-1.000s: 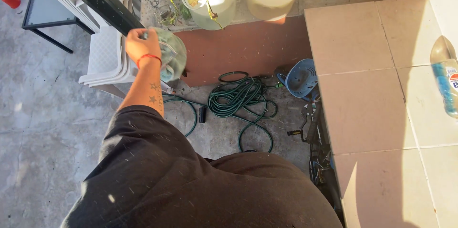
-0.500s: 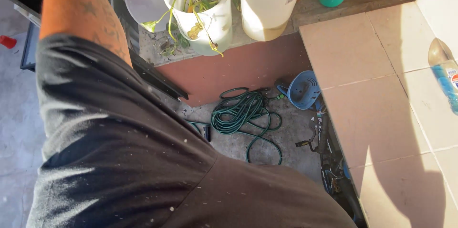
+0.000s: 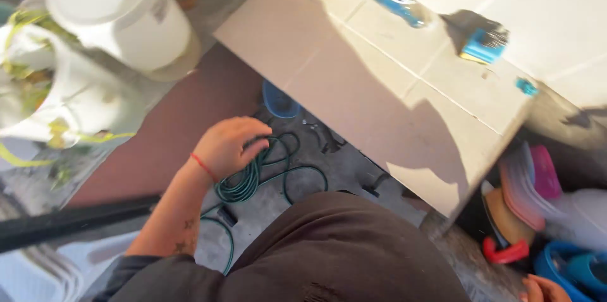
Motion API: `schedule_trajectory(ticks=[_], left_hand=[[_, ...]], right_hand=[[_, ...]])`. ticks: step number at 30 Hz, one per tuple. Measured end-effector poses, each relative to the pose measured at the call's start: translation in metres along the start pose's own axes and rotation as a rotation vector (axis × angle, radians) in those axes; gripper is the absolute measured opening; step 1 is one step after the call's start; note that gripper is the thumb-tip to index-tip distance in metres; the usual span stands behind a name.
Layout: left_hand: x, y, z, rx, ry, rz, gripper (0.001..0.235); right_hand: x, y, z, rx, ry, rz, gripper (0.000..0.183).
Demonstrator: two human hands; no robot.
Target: Washing plastic containers and lids in a sink using a sponge and soap
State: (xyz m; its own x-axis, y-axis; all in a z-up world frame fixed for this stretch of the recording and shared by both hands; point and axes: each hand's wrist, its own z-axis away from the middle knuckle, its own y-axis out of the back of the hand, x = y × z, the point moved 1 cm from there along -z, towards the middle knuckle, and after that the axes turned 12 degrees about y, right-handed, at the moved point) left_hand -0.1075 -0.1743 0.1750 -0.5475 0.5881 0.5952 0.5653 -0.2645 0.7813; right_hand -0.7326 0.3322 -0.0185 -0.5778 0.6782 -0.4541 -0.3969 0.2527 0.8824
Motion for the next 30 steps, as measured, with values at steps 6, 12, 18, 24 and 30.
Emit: schedule_trajectory(ticks=[6,12,18,24,30], left_hand=[[0.055,-0.162,0.004,-0.723,0.159,-0.058,0.033],[0.099,-0.204,-0.024,-0.869,0.121,-0.157,0.038],[0.173,-0.257,-0.038,-0.879,0.112,-0.293,0.04],[0.257,-0.363,-0.02,-0.907,0.224,-0.158,0.034],[0.329,-0.392,-0.028,-0.921,0.2,-0.364,0.034]], right_hand=[[-0.132,0.065,0.108,0.08,-0.146,0.048,0.023],[-0.095,0.08,0.122,0.008,-0.351,0.036,0.029],[-0.028,0.107,0.096,0.012,-0.386,-0.052,0.028],[0.034,0.153,0.02,0.141,-0.241,-0.319,0.021],[0.076,0.18,-0.053,0.08,-0.144,-0.596,0.023]])
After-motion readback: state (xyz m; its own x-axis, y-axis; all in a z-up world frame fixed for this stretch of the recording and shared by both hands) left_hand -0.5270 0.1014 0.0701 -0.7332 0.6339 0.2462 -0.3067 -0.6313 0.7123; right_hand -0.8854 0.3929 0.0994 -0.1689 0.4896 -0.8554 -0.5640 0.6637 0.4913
